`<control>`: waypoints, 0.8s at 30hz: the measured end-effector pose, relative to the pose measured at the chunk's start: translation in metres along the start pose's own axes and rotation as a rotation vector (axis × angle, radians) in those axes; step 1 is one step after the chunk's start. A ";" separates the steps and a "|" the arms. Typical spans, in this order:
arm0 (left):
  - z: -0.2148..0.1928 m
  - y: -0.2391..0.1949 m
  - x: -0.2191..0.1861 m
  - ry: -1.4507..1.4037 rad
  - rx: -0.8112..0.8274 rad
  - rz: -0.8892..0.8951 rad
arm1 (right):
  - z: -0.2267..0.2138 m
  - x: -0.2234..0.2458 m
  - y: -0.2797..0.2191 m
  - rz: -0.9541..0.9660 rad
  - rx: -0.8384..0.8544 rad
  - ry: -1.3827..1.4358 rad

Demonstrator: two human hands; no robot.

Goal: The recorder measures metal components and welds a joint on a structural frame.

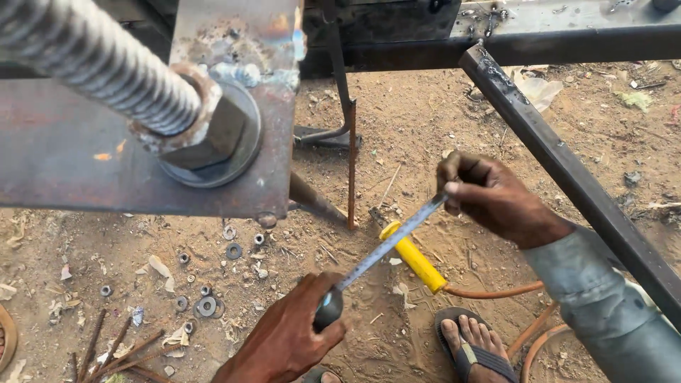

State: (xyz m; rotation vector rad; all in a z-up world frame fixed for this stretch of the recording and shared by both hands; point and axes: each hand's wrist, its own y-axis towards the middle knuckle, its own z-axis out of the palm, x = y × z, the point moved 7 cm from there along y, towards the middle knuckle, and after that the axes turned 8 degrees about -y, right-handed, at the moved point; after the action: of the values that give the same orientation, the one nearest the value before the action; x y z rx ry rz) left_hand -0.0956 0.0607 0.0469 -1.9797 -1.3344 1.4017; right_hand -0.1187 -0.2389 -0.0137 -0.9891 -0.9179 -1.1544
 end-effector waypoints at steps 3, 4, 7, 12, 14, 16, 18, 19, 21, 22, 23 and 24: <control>0.006 0.004 0.045 -0.056 -0.049 0.127 | -0.007 0.008 0.000 -0.045 -0.082 0.049; 0.014 0.003 0.060 -0.109 0.039 0.003 | 0.002 0.000 0.001 0.007 -0.051 0.017; 0.047 0.011 0.113 -0.256 0.072 -0.057 | 0.035 -0.013 0.008 0.083 -0.023 0.051; 0.070 0.018 0.146 -0.323 0.109 -0.164 | 0.071 0.001 0.020 0.150 -0.039 0.035; 0.081 0.026 0.172 -0.630 0.091 -0.146 | 0.079 0.009 0.025 0.151 -0.024 -0.086; 0.070 0.017 0.153 -0.551 -0.027 -0.165 | 0.082 0.023 0.025 0.045 -0.039 -0.202; 0.058 0.009 0.126 -0.484 -0.151 -0.184 | 0.089 0.031 0.023 -0.057 -0.043 -0.325; 0.052 0.006 0.108 -0.420 -0.185 -0.195 | 0.087 0.028 0.021 -0.043 -0.117 -0.511; 0.040 0.001 0.077 -0.353 -0.223 -0.204 | 0.082 0.023 0.022 -0.034 -0.191 -0.695; 0.032 -0.002 0.064 -0.232 -0.250 -0.207 | 0.076 0.022 0.023 -0.096 -0.221 -0.593; 0.025 -0.005 0.049 -0.111 -0.276 -0.208 | 0.069 0.021 0.024 -0.158 -0.251 -0.489; 0.023 -0.008 0.052 -0.105 -0.273 -0.213 | 0.059 0.017 0.032 -0.156 -0.254 -0.482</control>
State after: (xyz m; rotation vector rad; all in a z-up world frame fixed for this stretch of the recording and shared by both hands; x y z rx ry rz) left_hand -0.1162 0.1039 0.0155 -1.8761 -1.8101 1.2955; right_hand -0.0882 -0.1841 0.0154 -1.4626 -1.2674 -1.2051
